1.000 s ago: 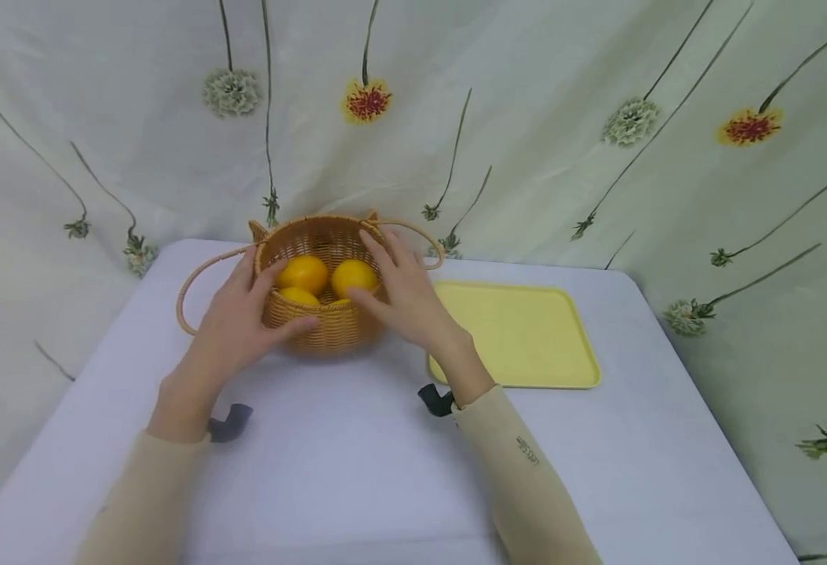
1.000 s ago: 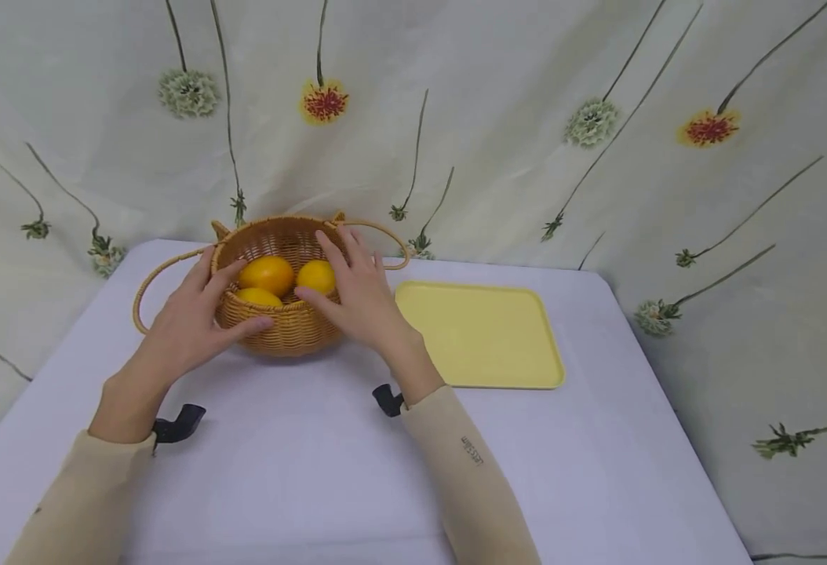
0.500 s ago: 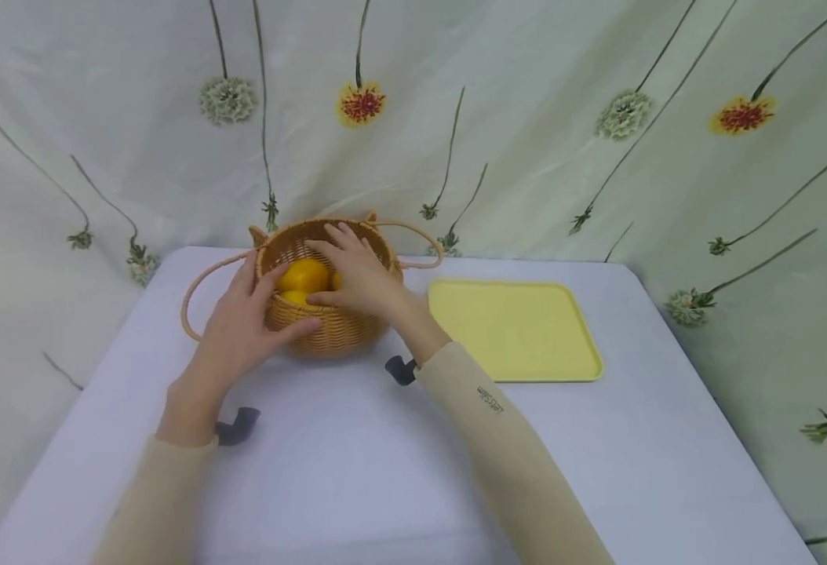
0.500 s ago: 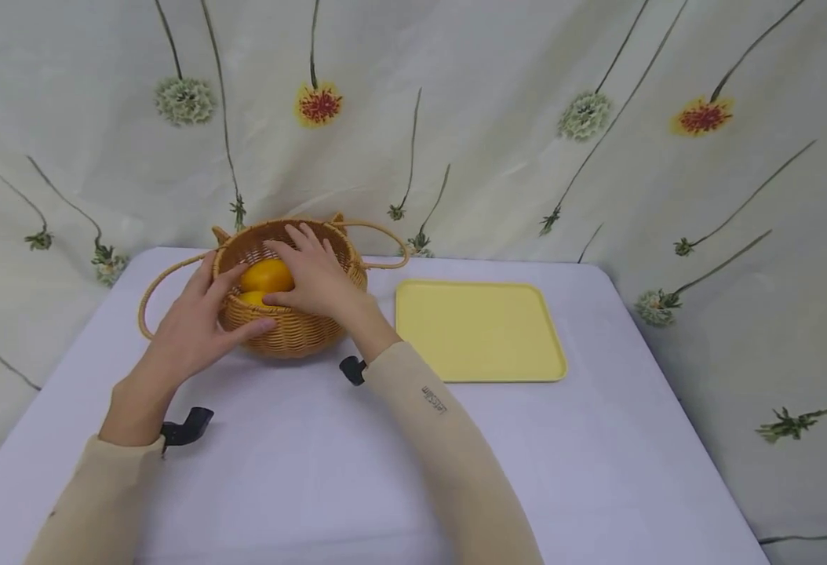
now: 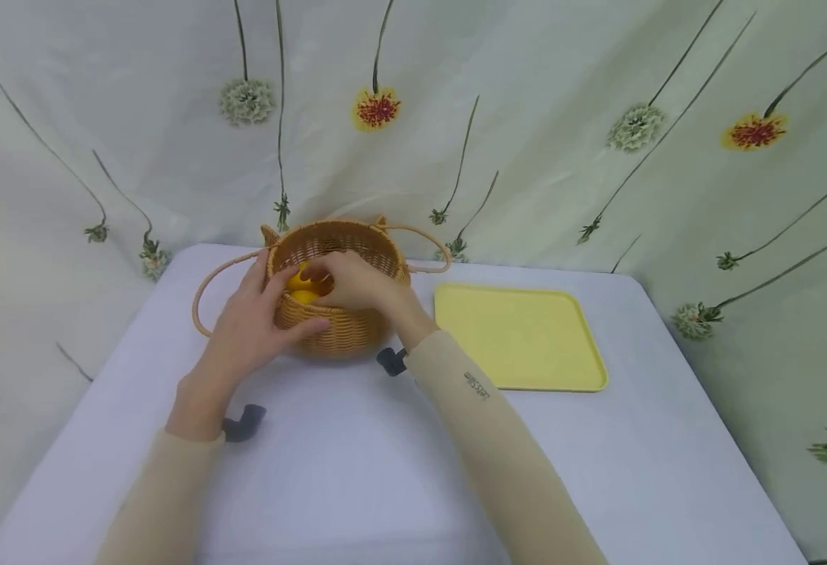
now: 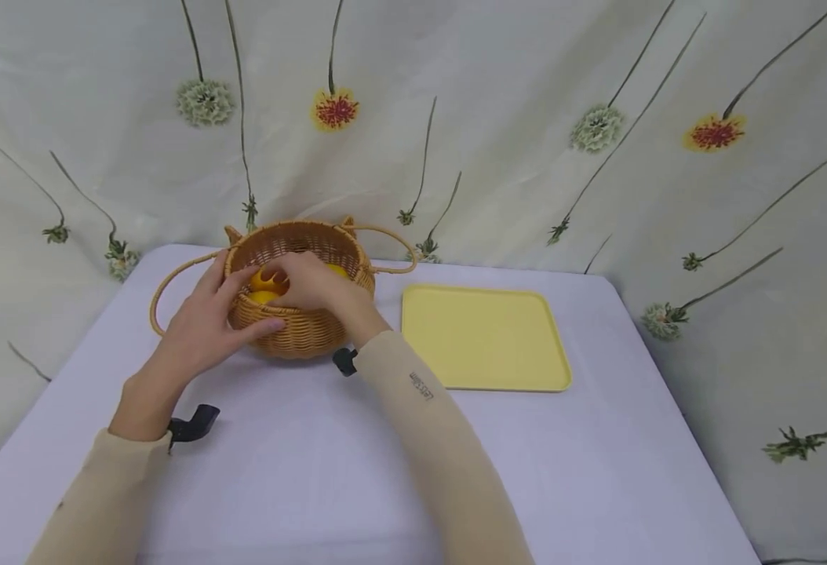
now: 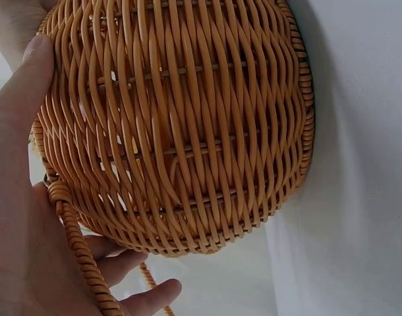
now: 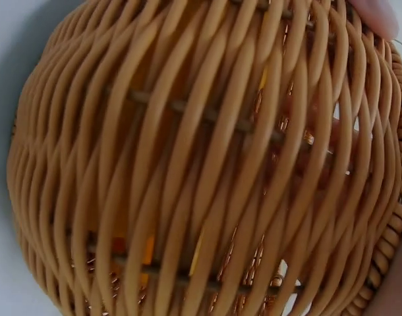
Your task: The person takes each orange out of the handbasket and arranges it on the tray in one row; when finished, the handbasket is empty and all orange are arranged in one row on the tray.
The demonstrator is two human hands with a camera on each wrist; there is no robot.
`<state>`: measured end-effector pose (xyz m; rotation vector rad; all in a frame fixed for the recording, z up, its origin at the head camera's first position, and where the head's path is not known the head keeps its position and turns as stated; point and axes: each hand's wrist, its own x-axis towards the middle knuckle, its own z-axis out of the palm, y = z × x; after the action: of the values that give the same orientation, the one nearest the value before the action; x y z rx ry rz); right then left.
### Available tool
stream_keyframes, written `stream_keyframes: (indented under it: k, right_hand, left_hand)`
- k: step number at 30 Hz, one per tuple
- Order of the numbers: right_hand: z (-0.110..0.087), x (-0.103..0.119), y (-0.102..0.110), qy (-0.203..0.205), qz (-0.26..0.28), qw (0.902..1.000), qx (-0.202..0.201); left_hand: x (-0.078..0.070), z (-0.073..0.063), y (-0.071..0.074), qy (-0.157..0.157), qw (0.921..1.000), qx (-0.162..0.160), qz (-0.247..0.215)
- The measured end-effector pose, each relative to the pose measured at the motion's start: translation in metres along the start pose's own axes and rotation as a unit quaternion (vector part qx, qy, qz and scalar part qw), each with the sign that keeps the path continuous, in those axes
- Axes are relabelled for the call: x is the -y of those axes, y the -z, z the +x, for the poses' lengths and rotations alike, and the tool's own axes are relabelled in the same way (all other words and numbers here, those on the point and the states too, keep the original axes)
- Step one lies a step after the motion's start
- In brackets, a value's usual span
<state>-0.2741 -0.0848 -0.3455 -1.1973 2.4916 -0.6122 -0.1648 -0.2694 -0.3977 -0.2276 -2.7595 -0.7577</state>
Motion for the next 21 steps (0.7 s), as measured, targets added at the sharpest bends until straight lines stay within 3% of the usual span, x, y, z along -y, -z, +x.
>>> stream_keyframes:
  k: [5,15,21]
  right_hand:
    - [0.010,0.004,0.002,-0.025,0.011,0.9986,0.045]
    - [0.025,0.002,-0.010,-0.061,-0.034,0.9895,0.126]
    - [0.029,0.001,-0.016,-0.065,-0.035,0.9891,0.128]
  left_hand:
    - [0.001,0.004,0.003,-0.001,1.0000,-0.004,0.002]
    - [0.003,0.003,-0.003,0.011,0.9999,0.011,0.000]
    - [0.000,0.000,-0.002,0.014,0.9999,0.005,-0.001]
